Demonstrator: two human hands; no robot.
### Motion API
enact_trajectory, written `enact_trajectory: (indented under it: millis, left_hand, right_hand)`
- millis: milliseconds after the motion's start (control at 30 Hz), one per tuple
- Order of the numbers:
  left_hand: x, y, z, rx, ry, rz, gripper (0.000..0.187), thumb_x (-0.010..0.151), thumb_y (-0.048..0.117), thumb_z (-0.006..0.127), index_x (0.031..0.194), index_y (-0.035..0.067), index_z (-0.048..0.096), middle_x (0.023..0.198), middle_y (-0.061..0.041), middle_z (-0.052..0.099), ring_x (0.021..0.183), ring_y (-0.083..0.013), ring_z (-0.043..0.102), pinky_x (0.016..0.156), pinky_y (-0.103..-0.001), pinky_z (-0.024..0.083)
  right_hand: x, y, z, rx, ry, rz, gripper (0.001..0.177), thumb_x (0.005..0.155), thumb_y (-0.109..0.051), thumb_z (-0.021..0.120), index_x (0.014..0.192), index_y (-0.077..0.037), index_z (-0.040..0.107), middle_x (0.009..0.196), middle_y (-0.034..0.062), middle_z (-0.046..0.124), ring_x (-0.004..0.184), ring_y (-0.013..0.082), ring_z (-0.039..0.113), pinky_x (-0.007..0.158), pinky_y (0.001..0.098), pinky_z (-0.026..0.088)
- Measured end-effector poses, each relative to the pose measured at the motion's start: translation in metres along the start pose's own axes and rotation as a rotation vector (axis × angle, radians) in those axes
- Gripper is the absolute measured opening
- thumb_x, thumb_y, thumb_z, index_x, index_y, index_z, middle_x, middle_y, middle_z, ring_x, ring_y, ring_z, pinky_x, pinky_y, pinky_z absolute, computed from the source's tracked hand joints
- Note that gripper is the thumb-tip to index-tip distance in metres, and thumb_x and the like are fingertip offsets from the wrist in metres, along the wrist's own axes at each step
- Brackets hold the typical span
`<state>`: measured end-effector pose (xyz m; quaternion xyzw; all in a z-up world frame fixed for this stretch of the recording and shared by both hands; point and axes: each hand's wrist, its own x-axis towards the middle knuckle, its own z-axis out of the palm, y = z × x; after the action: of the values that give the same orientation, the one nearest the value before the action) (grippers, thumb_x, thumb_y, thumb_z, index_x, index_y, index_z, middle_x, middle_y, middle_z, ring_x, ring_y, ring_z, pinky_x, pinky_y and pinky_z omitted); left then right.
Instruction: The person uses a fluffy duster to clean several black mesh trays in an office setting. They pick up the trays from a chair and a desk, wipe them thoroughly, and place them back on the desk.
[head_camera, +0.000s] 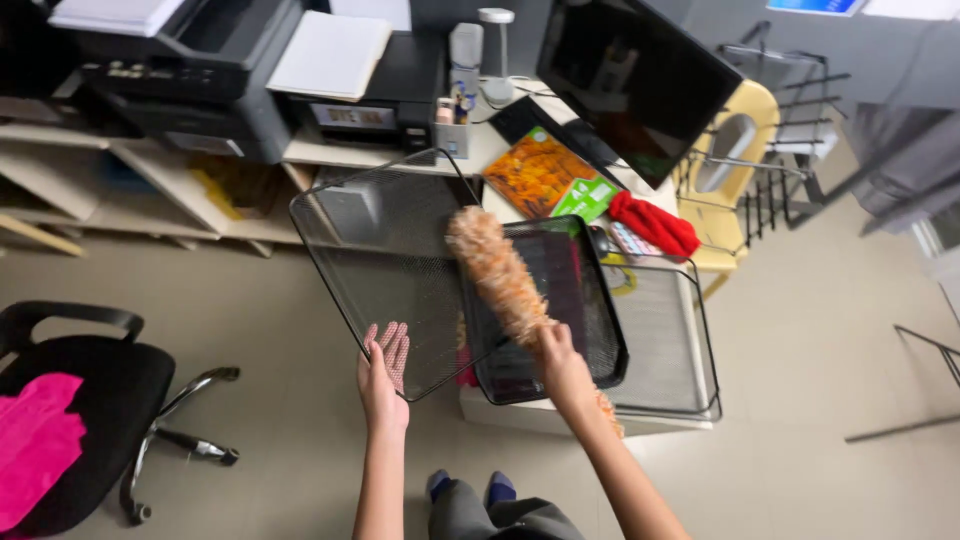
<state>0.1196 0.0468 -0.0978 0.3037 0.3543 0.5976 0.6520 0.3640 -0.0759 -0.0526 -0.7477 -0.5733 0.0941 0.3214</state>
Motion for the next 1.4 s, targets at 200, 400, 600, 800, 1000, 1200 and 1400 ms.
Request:
enact_trajectory:
  millis: [200, 400, 600, 800, 1000, 1200, 1400]
  left_hand:
    - [0.016, 0.038, -0.030, -0.253, 0.084, -0.035, 0.057, 0.104, 0.037, 0.043, 0.154, 0.011, 0.037, 0.149, -0.016, 0.051, 0.134, -0.0334, 0.054, 0.112, -0.049, 0.043]
    - [0.023, 0.106, -0.076, -0.187, -0.058, 0.279, 0.056, 0.109, 0.036, 0.036, 0.155, 0.005, 0.032, 0.158, -0.018, 0.046, 0.140, -0.0361, 0.054, 0.121, -0.048, 0.039]
    - [0.021, 0.077, -0.099, 0.169, 0.237, 0.179, 0.060, 0.107, 0.032, 0.040, 0.158, 0.003, 0.028, 0.162, -0.016, 0.039, 0.146, -0.0280, 0.041, 0.119, -0.042, 0.034]
    - [0.000, 0.066, -0.115, 0.395, 0.112, 0.280, 0.062, 0.109, 0.035, 0.040, 0.160, 0.002, 0.027, 0.165, -0.014, 0.035, 0.151, -0.0247, 0.033, 0.122, -0.038, 0.027]
    - [0.023, 0.114, -0.162, 0.296, 0.396, 0.252, 0.061, 0.110, 0.042, 0.033, 0.159, 0.005, 0.030, 0.164, -0.013, 0.037, 0.149, -0.0249, 0.039, 0.119, -0.039, 0.033]
    - [0.023, 0.120, -0.176, 0.283, 0.509, 0.184, 0.063, 0.107, 0.043, 0.036, 0.160, 0.010, 0.029, 0.158, -0.013, 0.043, 0.144, -0.0260, 0.045, 0.113, -0.041, 0.042]
    - [-0.006, 0.069, -0.158, 0.605, 0.297, 0.336, 0.058, 0.109, 0.025, 0.048, 0.161, 0.009, 0.025, 0.158, -0.021, 0.044, 0.143, -0.0333, 0.047, 0.113, -0.047, 0.039]
  right_hand:
    - [-0.046, -0.072, 0.043, 0.287, -0.356, -0.482, 0.051, 0.084, 0.001, 0.065, 0.133, 0.000, 0.051, 0.112, 0.0239, 0.058, 0.082, 0.0454, 0.068, 0.070, 0.0509, 0.057]
    - [-0.025, -0.093, 0.032, 0.326, -0.503, -0.550, 0.048, 0.082, 0.001, 0.063, 0.129, -0.002, 0.054, 0.119, 0.0208, 0.061, 0.089, 0.0464, 0.068, 0.071, 0.0504, 0.057]
    - [0.023, -0.184, 0.097, 0.299, -0.376, -0.529, 0.042, 0.089, -0.007, 0.067, 0.127, -0.003, 0.051, 0.115, 0.0242, 0.059, 0.086, 0.0502, 0.066, 0.070, 0.0538, 0.055]
    - [0.055, -0.240, 0.152, 0.400, -0.232, -0.469, 0.040, 0.091, -0.002, 0.060, 0.130, -0.001, 0.049, 0.112, 0.0277, 0.061, 0.089, 0.0532, 0.065, 0.070, 0.0563, 0.055]
    - [-0.015, -0.198, 0.146, 0.448, -0.482, -0.585, 0.044, 0.088, -0.004, 0.066, 0.129, 0.000, 0.052, 0.114, 0.0290, 0.061, 0.092, 0.0519, 0.065, 0.074, 0.0543, 0.055]
    - [-0.006, -0.207, 0.142, 0.380, -0.554, -0.607, 0.042, 0.087, -0.004, 0.064, 0.128, -0.002, 0.052, 0.110, 0.0240, 0.062, 0.089, 0.0481, 0.066, 0.073, 0.0521, 0.056]
    - [0.068, -0.242, 0.208, 0.293, -0.312, -0.586, 0.045, 0.086, -0.004, 0.064, 0.128, -0.002, 0.051, 0.106, 0.0248, 0.062, 0.083, 0.0495, 0.067, 0.068, 0.0538, 0.056]
